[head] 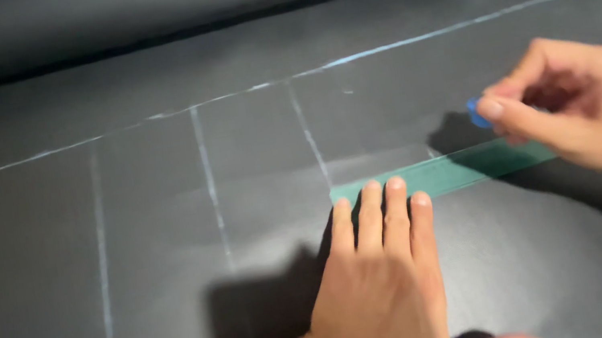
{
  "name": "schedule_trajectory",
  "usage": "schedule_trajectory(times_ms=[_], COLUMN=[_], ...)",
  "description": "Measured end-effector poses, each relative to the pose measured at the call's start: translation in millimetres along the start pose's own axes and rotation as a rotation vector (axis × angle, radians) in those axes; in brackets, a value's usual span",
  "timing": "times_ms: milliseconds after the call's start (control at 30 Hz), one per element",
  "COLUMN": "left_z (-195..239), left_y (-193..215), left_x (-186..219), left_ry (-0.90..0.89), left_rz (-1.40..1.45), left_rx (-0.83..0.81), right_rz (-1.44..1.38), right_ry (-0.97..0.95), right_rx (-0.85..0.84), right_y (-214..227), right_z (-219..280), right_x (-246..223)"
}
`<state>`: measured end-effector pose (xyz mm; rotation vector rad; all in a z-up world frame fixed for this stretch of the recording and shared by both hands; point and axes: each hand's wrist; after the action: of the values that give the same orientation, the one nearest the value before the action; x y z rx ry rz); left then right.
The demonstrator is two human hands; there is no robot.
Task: Marking layout lines and positioning paper templates on a large sheet of black leather using a ruler and blue chalk.
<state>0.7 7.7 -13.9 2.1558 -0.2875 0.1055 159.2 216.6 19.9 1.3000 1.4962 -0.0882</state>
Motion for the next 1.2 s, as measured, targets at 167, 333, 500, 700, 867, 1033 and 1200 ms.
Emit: schedule_trajectory(times_ms=[167, 333, 500, 700, 867, 1033, 1200], left_z=[-46, -53, -50, -48, -48, -48, -48], left_y=[-7, -16, -14, -18, -20, -27, -29], left_x=[-37, -52, -51, -54, -55, -58, -59], left_ry=[0.203, 0.282, 0.269, 0.269, 0.262, 0.225, 0.224], left_rz=[0.129, 0.1, 0.112, 0.112, 0.111, 0.124, 0.105], left_rx=[-0.357, -0.259, -0.226, -0.229, -0.209, -0.142, -0.107], right_rz=[-0.066, -0.104, -0.076, -0.12, -0.07, 0.013, 0.033], right_ry=[-0.11, -0.093, -0.105, -0.192, -0.186, -0.227, -0.128], right_rx=[0.117, 0.174, 0.187, 0.232, 0.16, -0.027, -0.2], right_y=[-5, -8, -8, -20, -18, -26, -30], right_z=[-1, -8, -13, -29, -65, -98, -109], right_x=[15, 25, 25, 7, 12, 17, 39])
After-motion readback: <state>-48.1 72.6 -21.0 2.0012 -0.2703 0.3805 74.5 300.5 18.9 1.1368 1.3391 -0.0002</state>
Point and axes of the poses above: each hand's wrist, its own z-axis away from the middle knuckle, its own y-axis out of the back of the hand, x = y × z, and after that the axes turned 3 degrees about x, right-handed
